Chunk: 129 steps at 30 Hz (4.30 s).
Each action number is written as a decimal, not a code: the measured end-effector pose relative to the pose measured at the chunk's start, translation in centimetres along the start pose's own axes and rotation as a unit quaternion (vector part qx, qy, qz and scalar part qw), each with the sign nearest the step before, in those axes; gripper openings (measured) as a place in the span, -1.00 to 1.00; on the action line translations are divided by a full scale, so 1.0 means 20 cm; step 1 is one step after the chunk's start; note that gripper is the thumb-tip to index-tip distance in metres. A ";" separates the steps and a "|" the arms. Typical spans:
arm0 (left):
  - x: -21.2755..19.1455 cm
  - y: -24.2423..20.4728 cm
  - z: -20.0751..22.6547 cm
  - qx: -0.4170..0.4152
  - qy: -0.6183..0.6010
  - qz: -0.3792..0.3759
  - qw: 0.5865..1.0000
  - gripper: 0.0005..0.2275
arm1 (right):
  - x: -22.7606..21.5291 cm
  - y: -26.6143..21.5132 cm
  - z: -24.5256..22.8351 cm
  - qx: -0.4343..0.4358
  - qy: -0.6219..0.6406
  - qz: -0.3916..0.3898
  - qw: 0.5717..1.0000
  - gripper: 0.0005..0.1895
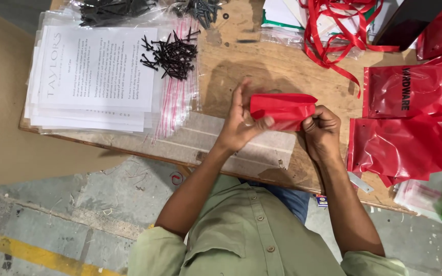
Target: Packing screws and zip ties into small red bags at a workbench.
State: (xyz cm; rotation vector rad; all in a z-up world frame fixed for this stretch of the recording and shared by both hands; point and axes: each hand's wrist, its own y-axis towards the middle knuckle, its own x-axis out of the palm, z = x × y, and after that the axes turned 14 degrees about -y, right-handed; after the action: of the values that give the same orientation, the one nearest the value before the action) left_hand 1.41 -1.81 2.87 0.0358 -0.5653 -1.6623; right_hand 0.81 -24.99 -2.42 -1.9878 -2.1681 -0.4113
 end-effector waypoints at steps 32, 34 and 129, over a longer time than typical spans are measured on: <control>-0.03 -0.06 0.05 -0.036 0.042 0.058 0.997 -0.82 | 0.26 0.08 -0.67 -0.198 -0.611 -0.145 0.753 -0.75; -0.03 -0.07 0.05 -0.030 0.052 0.069 0.996 -0.82 | 0.29 0.06 -0.69 -0.170 -0.573 -0.135 0.790 -0.78; 0.04 -0.07 -0.02 -0.093 -0.107 0.059 0.988 -0.84 | 0.13 0.04 -0.03 0.048 -0.103 0.003 0.994 -0.81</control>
State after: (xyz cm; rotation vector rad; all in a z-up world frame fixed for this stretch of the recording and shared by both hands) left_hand 0.17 -2.69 2.26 -0.3099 -0.5597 -1.6060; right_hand 1.30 -22.65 -1.01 -2.0645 -2.2520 -0.1021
